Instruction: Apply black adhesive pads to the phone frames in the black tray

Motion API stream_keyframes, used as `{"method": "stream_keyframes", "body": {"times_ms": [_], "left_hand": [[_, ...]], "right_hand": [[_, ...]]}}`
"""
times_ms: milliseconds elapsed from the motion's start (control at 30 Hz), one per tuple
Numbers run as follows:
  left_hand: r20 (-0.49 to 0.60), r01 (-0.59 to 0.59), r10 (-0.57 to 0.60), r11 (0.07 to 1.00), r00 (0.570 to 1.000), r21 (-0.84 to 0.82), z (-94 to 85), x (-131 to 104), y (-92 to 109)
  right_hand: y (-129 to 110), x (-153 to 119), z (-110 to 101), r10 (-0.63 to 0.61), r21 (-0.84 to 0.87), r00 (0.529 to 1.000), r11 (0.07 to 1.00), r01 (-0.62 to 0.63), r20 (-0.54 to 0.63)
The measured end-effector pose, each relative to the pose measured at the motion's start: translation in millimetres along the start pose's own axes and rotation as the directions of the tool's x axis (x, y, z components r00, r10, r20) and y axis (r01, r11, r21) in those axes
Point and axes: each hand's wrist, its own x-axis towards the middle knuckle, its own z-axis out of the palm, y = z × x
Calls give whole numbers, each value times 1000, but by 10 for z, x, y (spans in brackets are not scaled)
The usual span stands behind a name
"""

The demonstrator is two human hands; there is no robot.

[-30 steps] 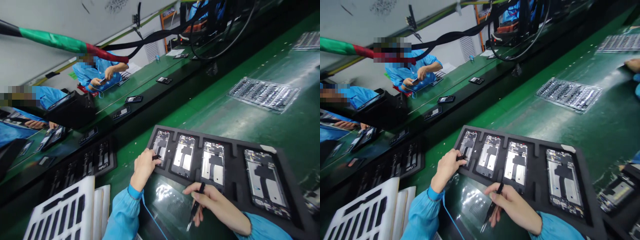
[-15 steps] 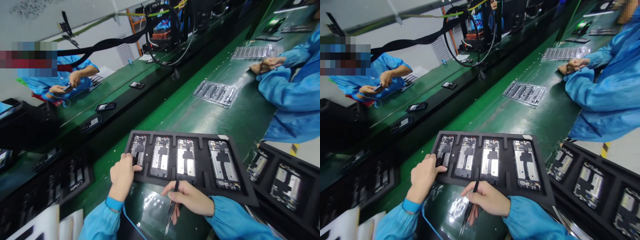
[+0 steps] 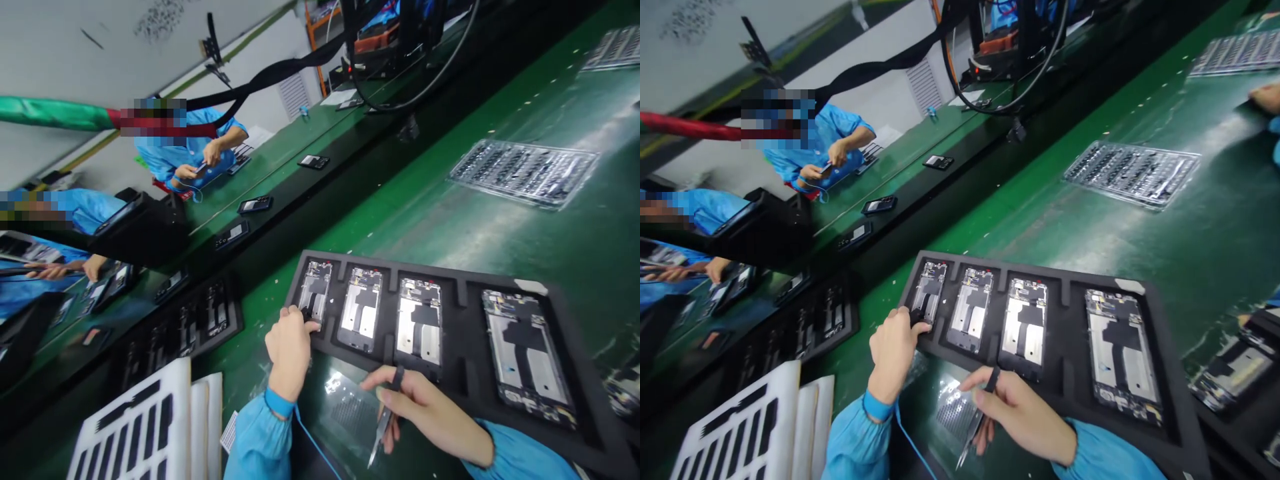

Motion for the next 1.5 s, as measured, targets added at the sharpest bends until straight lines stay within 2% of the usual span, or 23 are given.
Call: {"method": "stream_keyframes", "body": {"times_ms": [300,533,733,967,1200,1500], "left_hand": [[115,-20,27,998,993,-60,-60,55,87],[81,63,-57,995,995,-78,-55,-25,120],[47,117,-110,979,993,-167,-25,-49,1],[-18,39,-52,902,998,-429,-51,-8,-167],[67,12,17,913,998,-408,-16,95,-157],[69,-11,45,900,997,-436,32,173,-233]], "right_hand": [[36,-24,-12,20,-47,1000,999,-21,-14],[31,-38,-17,48,-30,999,998,-48,-3],[29,-70,-6,105,-33,994,994,-105,-17],[-33,-77,-1,150,-7,988,989,-151,-36],[35,-143,-38,186,-10,982,982,-186,-35],[43,-153,-41,258,-22,964,965,-260,-67]]}}
